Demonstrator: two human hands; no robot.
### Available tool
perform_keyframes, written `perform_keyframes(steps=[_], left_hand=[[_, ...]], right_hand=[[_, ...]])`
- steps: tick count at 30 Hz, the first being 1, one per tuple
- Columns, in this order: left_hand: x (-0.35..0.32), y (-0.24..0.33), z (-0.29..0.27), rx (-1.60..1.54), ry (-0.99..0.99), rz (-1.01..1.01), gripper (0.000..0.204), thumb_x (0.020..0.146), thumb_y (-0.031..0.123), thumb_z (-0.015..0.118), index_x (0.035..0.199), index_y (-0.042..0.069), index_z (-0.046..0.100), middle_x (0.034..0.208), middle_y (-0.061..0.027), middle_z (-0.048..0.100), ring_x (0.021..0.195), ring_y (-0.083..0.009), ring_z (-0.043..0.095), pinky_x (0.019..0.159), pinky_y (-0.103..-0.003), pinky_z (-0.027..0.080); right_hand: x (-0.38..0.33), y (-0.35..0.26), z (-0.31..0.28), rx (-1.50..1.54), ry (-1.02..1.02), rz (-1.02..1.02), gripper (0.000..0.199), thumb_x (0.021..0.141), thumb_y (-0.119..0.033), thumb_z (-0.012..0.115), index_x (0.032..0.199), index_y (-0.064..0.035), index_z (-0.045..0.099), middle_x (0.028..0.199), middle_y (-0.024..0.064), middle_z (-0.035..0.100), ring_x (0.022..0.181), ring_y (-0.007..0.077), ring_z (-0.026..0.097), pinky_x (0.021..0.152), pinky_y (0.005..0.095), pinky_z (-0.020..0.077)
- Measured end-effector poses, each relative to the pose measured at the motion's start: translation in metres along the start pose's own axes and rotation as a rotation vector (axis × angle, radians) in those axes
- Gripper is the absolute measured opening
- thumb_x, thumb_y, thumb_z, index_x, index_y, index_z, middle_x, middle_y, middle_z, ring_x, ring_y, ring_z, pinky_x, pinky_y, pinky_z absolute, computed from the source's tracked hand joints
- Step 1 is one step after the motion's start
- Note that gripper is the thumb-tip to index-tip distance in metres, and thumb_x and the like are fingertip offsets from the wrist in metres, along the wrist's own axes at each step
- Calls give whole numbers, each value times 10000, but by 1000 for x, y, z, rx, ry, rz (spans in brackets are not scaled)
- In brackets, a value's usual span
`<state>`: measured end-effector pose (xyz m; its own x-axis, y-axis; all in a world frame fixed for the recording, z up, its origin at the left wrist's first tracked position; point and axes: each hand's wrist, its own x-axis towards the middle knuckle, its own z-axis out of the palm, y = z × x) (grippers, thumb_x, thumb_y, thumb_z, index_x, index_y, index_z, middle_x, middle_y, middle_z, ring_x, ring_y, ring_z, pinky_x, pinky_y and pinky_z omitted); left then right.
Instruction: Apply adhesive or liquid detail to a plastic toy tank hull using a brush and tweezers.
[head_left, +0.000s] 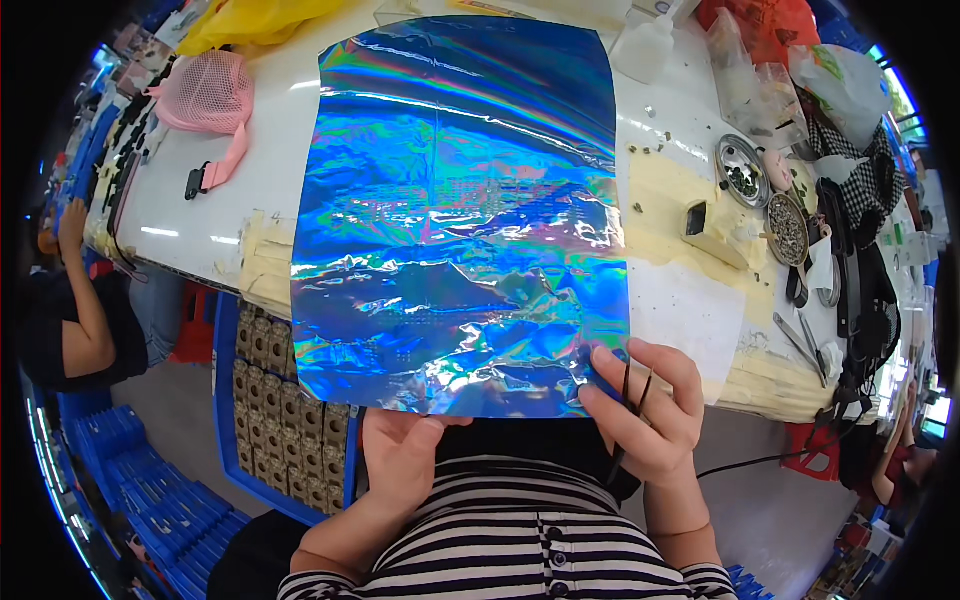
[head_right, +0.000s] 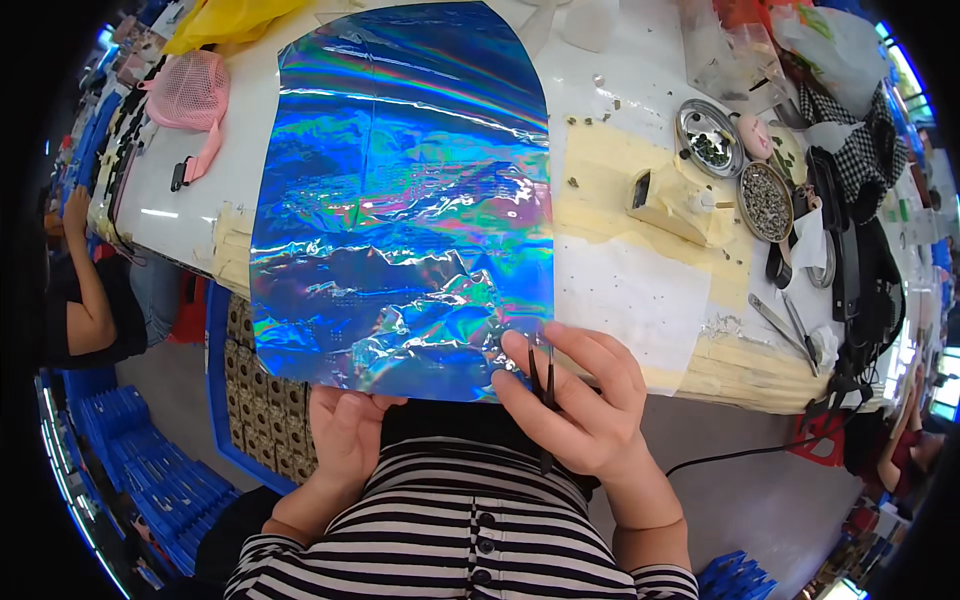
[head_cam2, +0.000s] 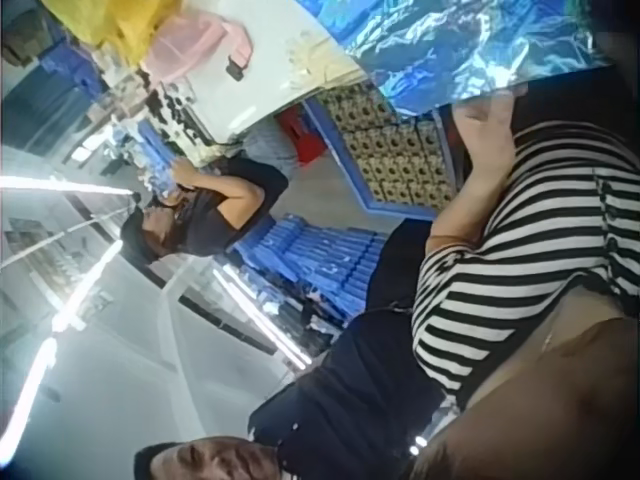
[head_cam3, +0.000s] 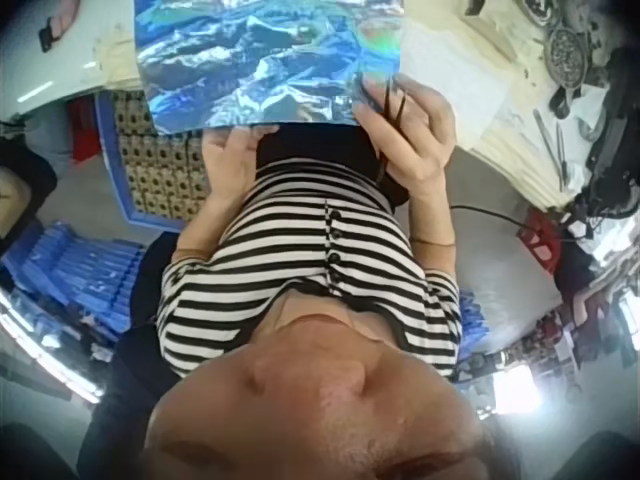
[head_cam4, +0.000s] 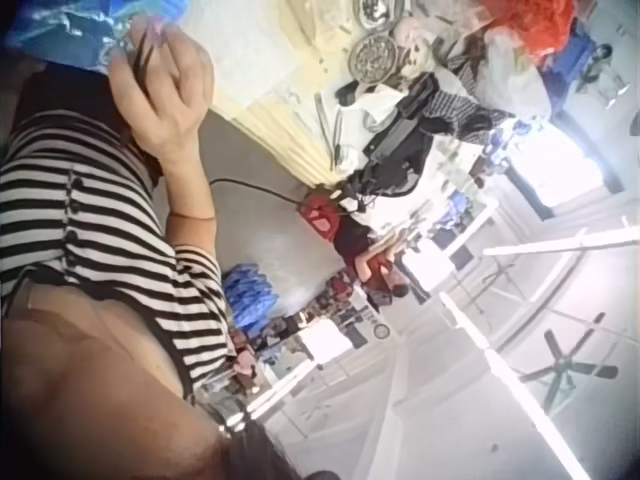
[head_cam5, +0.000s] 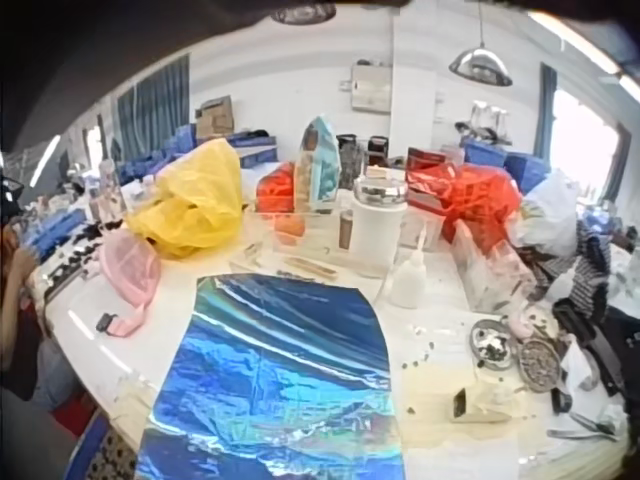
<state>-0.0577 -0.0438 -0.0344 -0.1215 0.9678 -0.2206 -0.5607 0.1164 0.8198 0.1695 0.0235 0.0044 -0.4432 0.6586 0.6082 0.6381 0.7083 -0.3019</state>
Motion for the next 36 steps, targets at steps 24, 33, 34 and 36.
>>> perform_keyframes(steps=[24, 33, 34, 36], left_hand=[[-5, -3, 23, -24, -186, -226, 417, 905, 11, 585, 1297, -5, 445, 1199, -132, 574, 1016, -203, 606, 842, -323, 517], [5, 22, 38, -243, -11, -337, 525, 1015, 394, 321, 1371, 13, 385, 1294, -149, 534, 1182, -290, 538, 1009, -464, 424], [8, 27, 40, -365, -6, -305, 552, 1013, 419, 320, 1379, 9, 375, 1301, -149, 528, 1178, -296, 537, 997, -480, 433], [13, 41, 53, -479, 58, -343, 579, 1005, 442, 350, 1394, 14, 362, 1282, -134, 539, 1169, -273, 544, 981, -440, 462]], right_hand=[[-14, -17, -10, 101, -79, -104, 234, 691, -35, 725, 915, -91, 686, 987, 74, 699, 969, 227, 636, 786, 278, 552], [-33, -16, -12, 637, 170, 328, 250, 888, -182, 628, 880, -39, 423, 1199, 297, 536, 955, 316, 616, 822, 407, 534], [-27, -19, -12, 685, 109, 428, 234, 874, -98, 626, 918, -28, 408, 1246, 299, 513, 1036, 327, 604, 859, 413, 524], [-10, -26, 2, 946, 101, 556, 252, 862, -22, 615, 957, -26, 382, 1303, 297, 475, 1165, 338, 549, 926, 413, 493]])
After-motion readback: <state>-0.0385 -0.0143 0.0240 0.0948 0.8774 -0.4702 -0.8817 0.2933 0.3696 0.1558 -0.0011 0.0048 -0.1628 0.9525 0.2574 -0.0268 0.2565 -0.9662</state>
